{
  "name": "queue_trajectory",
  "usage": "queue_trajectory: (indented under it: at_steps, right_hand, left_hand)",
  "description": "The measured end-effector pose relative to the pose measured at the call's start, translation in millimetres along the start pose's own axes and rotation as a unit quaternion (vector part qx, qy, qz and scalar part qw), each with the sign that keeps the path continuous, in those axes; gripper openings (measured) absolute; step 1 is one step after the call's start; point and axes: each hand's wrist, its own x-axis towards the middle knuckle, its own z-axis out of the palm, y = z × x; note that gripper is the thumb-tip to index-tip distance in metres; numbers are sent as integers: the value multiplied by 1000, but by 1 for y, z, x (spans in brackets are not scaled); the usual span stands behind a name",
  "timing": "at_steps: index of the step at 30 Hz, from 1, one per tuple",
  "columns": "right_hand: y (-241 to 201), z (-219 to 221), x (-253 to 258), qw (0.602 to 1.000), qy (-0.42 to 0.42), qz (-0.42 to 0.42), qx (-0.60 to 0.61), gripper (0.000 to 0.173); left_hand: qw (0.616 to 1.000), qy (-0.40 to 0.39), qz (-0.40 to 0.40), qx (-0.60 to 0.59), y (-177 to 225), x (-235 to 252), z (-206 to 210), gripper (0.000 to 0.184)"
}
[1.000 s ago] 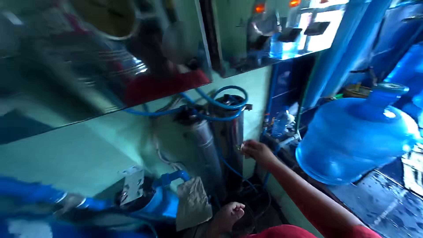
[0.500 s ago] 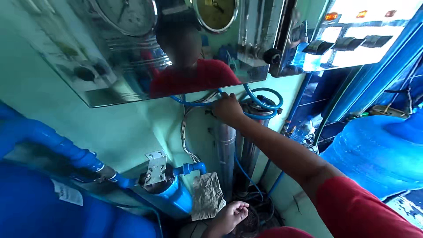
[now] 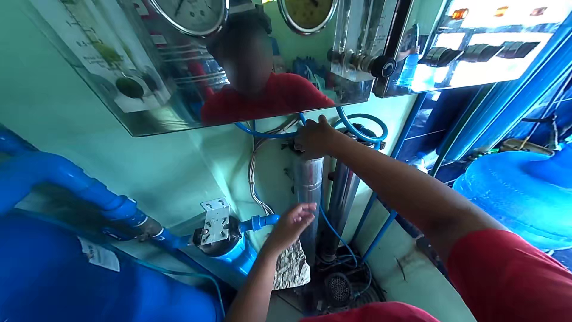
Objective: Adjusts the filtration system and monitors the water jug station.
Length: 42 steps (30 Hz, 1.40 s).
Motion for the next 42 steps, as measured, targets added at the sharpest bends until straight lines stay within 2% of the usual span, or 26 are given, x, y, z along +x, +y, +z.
queue_trajectory:
  at_steps: [3,6,8,11,14,17,20,23,25,29,31,36,38,39,40,42]
  right_hand:
    - [1,7,8,1000,-22,9,-1,48]
    - [3,1,8,1000,-25,12,6,42]
    - [6,-6,5,998,19,28,45,39]
    - [3,-2,8,994,80,40,56,30]
    - [-6,5,14,995,73,62,31,21]
    - [-14,0,6,996,27,77,34,24]
    - [-7,-3,3,999,-7,50,10,21]
    - [4,-5,3,999,21,40,23,23]
    - [1,-4,5,997,50,52,38,23]
    - [-10,0,14,996,60,69,24,21]
    - [-9,2,14,997,55,47,29,22]
    - [6,-8,4,1000,3,8,10,28]
    - [14,-13,-6,997,46,-6,55,29]
    - [18,-11,-17,988,111,-32,105,29]
    - [19,-5,-31,965,192,-70,162,28]
    - [11,13,-71,888,332,-146,282,24]
  left_hand:
    - [987,114,13,113,18,35,-27,40]
    - [950,203,57,232,26,73,-44,44]
    - [928,229,70,284,35,91,-49,45]
    - [914,223,55,334,45,107,-47,39]
    - [911,229,41,341,48,114,-44,33]
    - [910,243,44,332,46,120,-43,34]
    - [896,237,28,374,49,125,-43,34]
    - [880,215,13,424,55,129,-46,31]
    - [883,199,1,424,59,130,-50,28]
    - [897,266,62,347,38,124,-47,32]
    - [893,294,101,325,29,121,-44,36]
    - [888,262,75,370,39,129,-44,32]
    - [871,238,52,427,49,133,-46,32]
    - [867,218,37,446,55,134,-47,32]
    - [865,202,29,459,59,133,-47,32]
    - [866,182,22,464,67,132,-49,29]
